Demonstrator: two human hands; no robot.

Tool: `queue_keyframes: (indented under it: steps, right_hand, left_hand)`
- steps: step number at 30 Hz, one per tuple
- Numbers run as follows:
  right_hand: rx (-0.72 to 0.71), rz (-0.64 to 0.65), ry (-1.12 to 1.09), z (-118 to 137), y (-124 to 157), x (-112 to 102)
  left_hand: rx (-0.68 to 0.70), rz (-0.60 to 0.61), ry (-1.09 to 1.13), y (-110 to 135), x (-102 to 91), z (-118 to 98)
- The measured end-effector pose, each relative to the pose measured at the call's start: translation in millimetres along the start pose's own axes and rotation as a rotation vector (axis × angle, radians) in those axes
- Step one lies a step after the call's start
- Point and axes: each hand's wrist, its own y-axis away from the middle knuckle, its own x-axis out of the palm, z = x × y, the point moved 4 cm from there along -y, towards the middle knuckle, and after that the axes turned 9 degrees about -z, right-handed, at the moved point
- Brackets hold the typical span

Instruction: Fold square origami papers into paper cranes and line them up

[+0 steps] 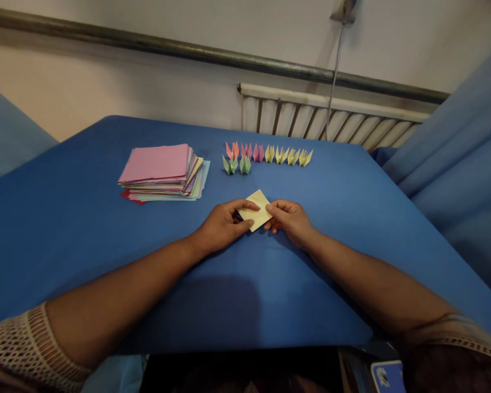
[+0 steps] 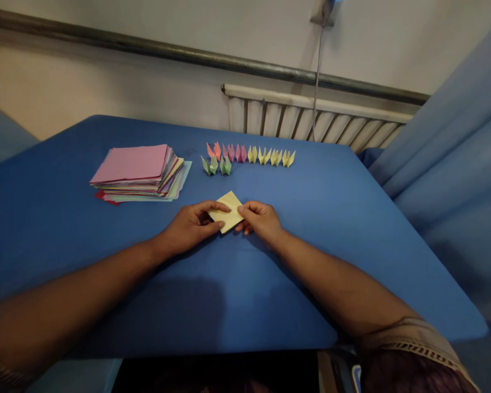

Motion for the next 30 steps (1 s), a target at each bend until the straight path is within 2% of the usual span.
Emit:
queue_keyframes:
  steps: [4, 9, 12, 30]
  right_hand:
    - [-0.058, 0.057, 0.056, 0.8, 1.4, 2.0]
    - [-0.098, 0.108, 0.1, 3.7, 2.4, 2.1]
    - [-0.114, 0.128, 0.093, 6.2, 3.3, 2.4]
    - [-0.082, 0.124, -0.034, 3.5, 2.4, 0.8]
  left_hand:
    - [-0.049, -0.118, 0.147, -3.8, -5.7, -1.0]
    - [-0.208, -0.086, 0.419, -4.8, -5.0, -1.0]
    - [-0.271, -0.09, 0.503, -5.6, -5.2, 1.7]
    - [-0.335, -0.046, 0.546, -5.5, -5.7, 4.0]
